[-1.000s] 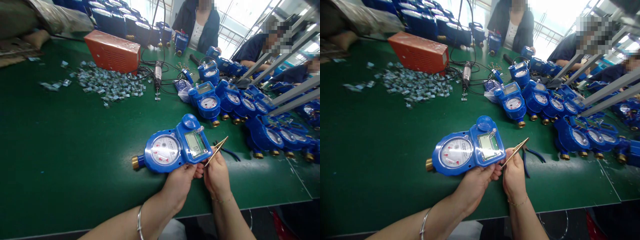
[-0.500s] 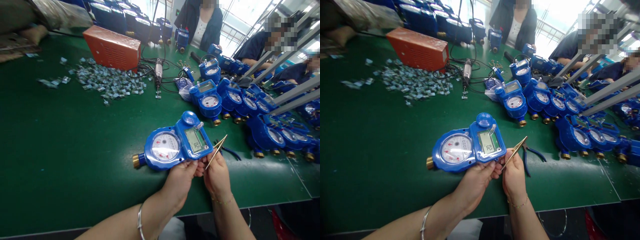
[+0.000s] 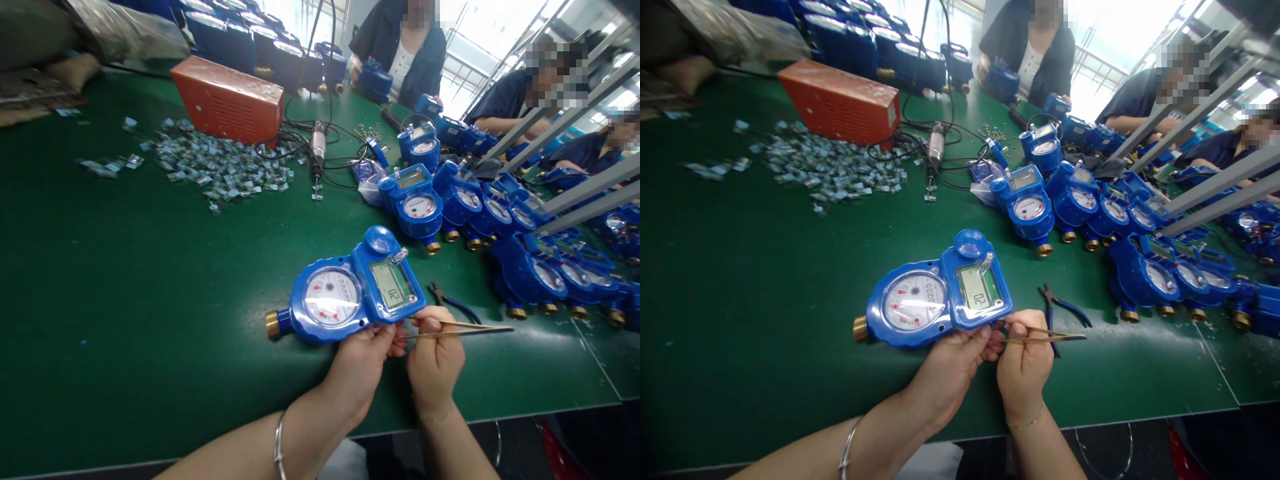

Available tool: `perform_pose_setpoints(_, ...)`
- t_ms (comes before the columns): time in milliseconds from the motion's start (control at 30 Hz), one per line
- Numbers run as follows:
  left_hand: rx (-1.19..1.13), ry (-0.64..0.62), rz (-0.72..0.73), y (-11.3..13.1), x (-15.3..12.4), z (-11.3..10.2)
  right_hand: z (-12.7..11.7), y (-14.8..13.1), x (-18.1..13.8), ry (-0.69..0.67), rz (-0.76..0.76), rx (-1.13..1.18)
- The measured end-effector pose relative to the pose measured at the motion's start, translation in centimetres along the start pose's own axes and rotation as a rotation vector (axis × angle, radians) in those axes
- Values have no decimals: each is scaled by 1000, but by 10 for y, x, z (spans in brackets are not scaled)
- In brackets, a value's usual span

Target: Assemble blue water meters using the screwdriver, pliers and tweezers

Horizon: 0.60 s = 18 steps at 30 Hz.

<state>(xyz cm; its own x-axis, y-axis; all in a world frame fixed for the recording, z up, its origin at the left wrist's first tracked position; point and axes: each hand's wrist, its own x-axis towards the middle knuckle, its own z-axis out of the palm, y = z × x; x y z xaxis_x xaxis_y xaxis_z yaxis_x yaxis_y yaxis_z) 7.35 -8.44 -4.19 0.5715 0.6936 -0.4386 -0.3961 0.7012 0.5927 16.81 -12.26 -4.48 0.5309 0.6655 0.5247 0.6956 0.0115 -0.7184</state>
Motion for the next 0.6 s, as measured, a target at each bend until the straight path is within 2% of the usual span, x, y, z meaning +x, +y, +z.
perform_pose_setpoints(167, 14, 5, 8, 0, -1, 0, -2, 0, 0, 4, -101, -49)
perform_pose_setpoints(600, 10, -46, 20, -3, 0, -2, -4, -4, -1, -61, -197, -103)
